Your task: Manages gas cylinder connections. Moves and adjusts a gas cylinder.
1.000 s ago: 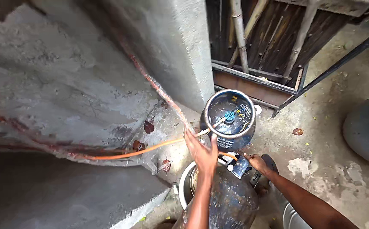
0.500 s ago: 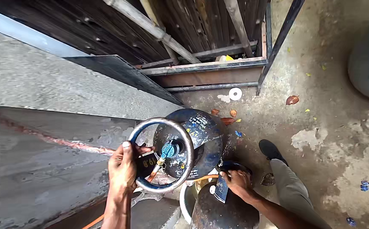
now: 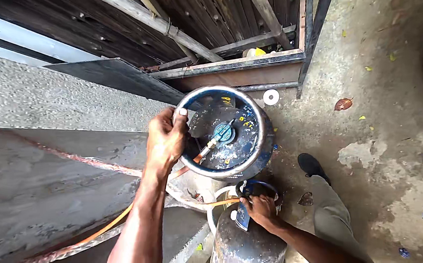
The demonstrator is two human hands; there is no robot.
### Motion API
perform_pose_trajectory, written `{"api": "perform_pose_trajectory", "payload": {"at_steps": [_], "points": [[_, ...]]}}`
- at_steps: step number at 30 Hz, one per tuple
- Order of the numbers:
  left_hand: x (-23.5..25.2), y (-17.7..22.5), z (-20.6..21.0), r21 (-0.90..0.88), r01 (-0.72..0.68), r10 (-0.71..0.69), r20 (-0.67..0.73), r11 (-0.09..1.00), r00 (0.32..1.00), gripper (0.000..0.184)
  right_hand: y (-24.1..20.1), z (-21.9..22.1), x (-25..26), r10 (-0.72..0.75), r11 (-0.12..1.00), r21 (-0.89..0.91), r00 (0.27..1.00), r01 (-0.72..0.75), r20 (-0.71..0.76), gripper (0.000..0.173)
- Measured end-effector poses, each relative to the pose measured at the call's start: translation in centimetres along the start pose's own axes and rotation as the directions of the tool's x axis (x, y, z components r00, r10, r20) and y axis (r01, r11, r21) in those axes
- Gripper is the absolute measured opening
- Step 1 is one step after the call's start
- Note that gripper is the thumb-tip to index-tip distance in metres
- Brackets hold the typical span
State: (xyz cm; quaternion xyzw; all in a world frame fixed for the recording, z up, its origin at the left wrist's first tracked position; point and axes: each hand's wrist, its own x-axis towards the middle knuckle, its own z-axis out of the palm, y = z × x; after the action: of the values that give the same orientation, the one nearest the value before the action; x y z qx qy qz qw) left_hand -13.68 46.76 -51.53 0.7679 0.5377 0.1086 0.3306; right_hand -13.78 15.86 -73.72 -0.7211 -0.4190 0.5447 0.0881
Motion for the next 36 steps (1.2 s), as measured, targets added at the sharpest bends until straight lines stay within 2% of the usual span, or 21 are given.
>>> {"api": "perform_pose_trajectory", "payload": {"at_steps": [3, 5, 7, 9, 11, 12, 15, 19, 22, 24, 26, 28, 31, 33, 35, 36], "points": [[-1.1, 2.1, 1.2, 0.129, -0.063, 0.057, 0.051, 0.990, 0.997, 0.037, -0.1, 0.1, -0.1, -0.037, 0.999, 0.006, 0.999, 0.037, -0.029, 0.078], [-3.1, 3.1, 2.6, 0.224, -0.139, 0.116, 0.110, 0.965, 0.987, 0.038, -0.2, 1.1, -0.3, -0.075, 0.997, 0.008, 0.980, 0.078, -0.185, 0.068], [-4.4, 3.6, 3.7, 0.263, -0.258, 0.217, 0.174, 0.930, 0.960, 0.036, -0.1, 2.6, -0.8, -0.125, 0.991, -0.014, 0.915, 0.129, -0.384, 0.052], [-4.5, 3.8, 4.2, 0.246, -0.376, 0.324, 0.226, 0.894, 0.919, 0.035, -0.3, 2.9, -1.0, -0.125, 0.991, -0.013, 0.904, 0.131, -0.409, 0.051], [-3.4, 3.7, 4.0, 0.201, -0.440, 0.379, 0.280, 0.875, 0.882, 0.035, -0.7, 1.9, -1.4, -0.113, 0.993, -0.020, 0.938, 0.113, -0.327, 0.054], [-2.6, 3.6, 3.6, 0.187, -0.453, 0.388, 0.301, 0.872, 0.871, 0.036, -0.9, 1.1, -1.5, -0.100, 0.995, -0.019, 0.966, 0.098, -0.240, 0.058], [0.5, 3.0, 1.4, 0.170, -0.473, 0.403, 0.330, 0.864, 0.854, 0.037, -1.1, -0.3, -0.9, -0.044, 0.999, -0.023, 0.999, 0.044, 0.005, 0.078], [5.6, 0.6, -1.9, 0.030, -0.387, 0.360, 0.307, 0.922, 0.881, 0.033, -0.9, -0.6, -0.4, -0.033, 0.999, -0.033, 0.999, 0.034, 0.034, 0.081], [9.4, -1.9, -4.4, 0.141, -0.421, 0.368, 0.296, 0.896, 0.882, 0.040, -1.0, -0.8, -0.3, -0.017, 0.999, -0.048, 0.999, 0.018, 0.031, 0.081], [10.6, -4.0, -5.7, 0.290, -0.412, 0.350, 0.243, 0.864, 0.905, 0.046, -1.2, -1.2, 0.0, -0.010, 0.997, -0.070, 1.000, 0.012, 0.021, 0.079], [10.0, -6.3, -6.9, 0.417, -0.334, 0.290, 0.165, 0.845, 0.942, 0.053, -1.8, -1.4, 0.1, -0.003, 0.997, -0.081, 1.000, 0.005, 0.031, 0.075], [8.7, -8.4, -8.0, 0.461, -0.250, 0.232, 0.097, 0.851, 0.968, 0.056, -2.4, -1.1, 0.4, -0.003, 0.994, -0.111, 1.000, 0.005, 0.019, 0.073], [6.4, -9.1, -8.6, 0.291, -0.258, 0.272, -0.007, 0.921, 0.962, 0.055, -3.5, -1.3, 1.1, -0.010, 0.991, -0.135, 1.000, 0.010, -0.003, 0.068], [2.5, -9.2, -9.0, 0.108, -0.343, 0.357, -0.169, 0.933, 0.919, 0.058, -4.3, -1.7, 1.4, -0.017, 0.990, -0.139, 1.000, 0.017, 0.001, 0.067], [-4.9, -11.0, -9.3, 0.005, -0.353, 0.327, -0.393, 0.935, 0.859, 0.060, -4.5, -1.7, 2.2, -0.040, 0.990, -0.132, 0.999, 0.039, -0.004, 0.067], [-9.9, -13.0, -8.9, -0.001, -0.276, 0.242, -0.479, 0.961, 0.844, 0.059, -4.4, -1.6, 2.7, -0.061, 0.991, -0.124, 0.998, 0.059, -0.013, 0.068]]}}
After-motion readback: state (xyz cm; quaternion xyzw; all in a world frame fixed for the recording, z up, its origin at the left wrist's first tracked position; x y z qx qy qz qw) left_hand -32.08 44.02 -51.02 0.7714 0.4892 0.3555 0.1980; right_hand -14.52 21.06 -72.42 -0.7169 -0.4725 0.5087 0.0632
